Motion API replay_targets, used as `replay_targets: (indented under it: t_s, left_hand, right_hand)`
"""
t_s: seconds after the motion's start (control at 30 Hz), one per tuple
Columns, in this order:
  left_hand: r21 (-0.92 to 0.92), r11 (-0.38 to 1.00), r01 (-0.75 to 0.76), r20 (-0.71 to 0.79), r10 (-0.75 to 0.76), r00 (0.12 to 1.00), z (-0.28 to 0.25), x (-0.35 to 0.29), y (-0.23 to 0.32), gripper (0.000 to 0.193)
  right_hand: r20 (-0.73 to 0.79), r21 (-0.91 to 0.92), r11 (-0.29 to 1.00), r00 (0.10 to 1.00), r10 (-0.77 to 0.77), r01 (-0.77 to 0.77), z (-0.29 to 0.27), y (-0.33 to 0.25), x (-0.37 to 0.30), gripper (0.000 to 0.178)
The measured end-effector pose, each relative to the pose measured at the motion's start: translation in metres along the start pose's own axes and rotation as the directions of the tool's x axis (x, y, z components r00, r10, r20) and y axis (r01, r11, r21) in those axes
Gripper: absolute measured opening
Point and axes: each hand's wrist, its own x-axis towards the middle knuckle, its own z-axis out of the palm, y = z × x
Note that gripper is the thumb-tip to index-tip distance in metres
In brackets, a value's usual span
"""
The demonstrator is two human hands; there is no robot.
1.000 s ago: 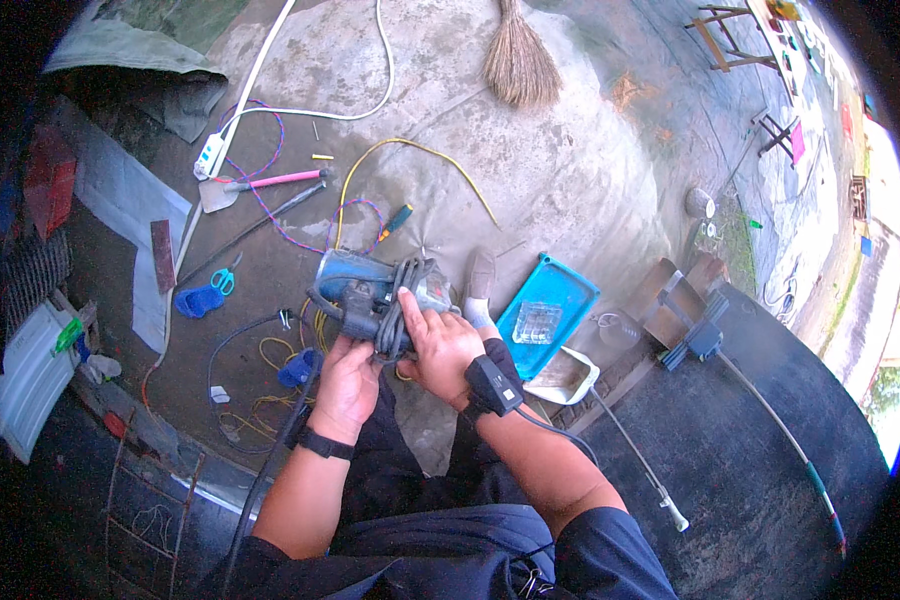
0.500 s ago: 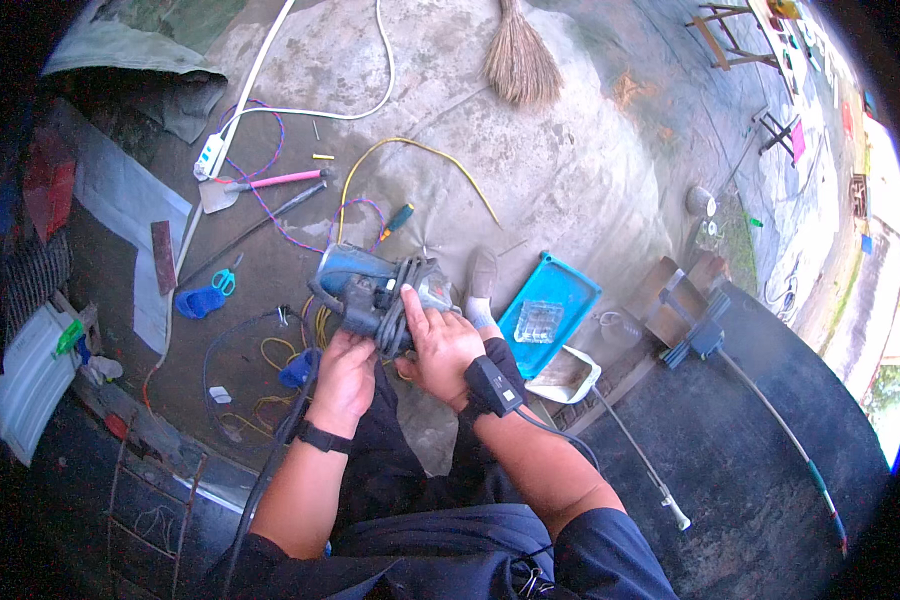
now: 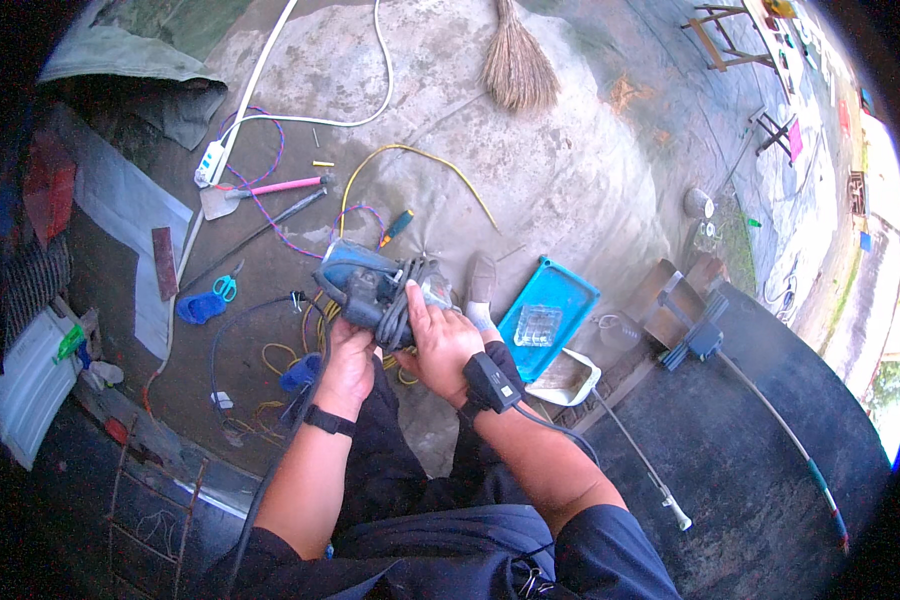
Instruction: Inspecting and manipulating the power cord and motor housing of an electric hammer drill.
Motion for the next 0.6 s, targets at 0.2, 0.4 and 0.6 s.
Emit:
replay_targets:
  t_s: [0.2, 0.4, 0.6]
  left_hand:
    - [0.195, 0.98, 0.028, -0.002, -0.028, 1.0, -0.006, -0.003, 0.007, 0.037]
    - [-0.096, 0.992, 0.084, -0.081, -0.092, 0.992, 0.005, -0.018, 0.007, 0.03]
    - [-0.116, 0.991, 0.069, -0.005, -0.07, 0.997, -0.002, -0.008, -0.002, 0.03]
  right_hand:
    - [-0.043, -0.033, 0.999, 0.999, -0.015, 0.014, 0.001, -0.001, -0.002, 0.107]
    - [-0.001, -0.043, 0.999, 1.0, 0.005, -0.005, -0.007, -0.009, 0.0, 0.103]
    - [-0.091, 0.009, 1.0, 0.996, -0.003, 0.004, 0.003, -0.004, -0.003, 0.101]
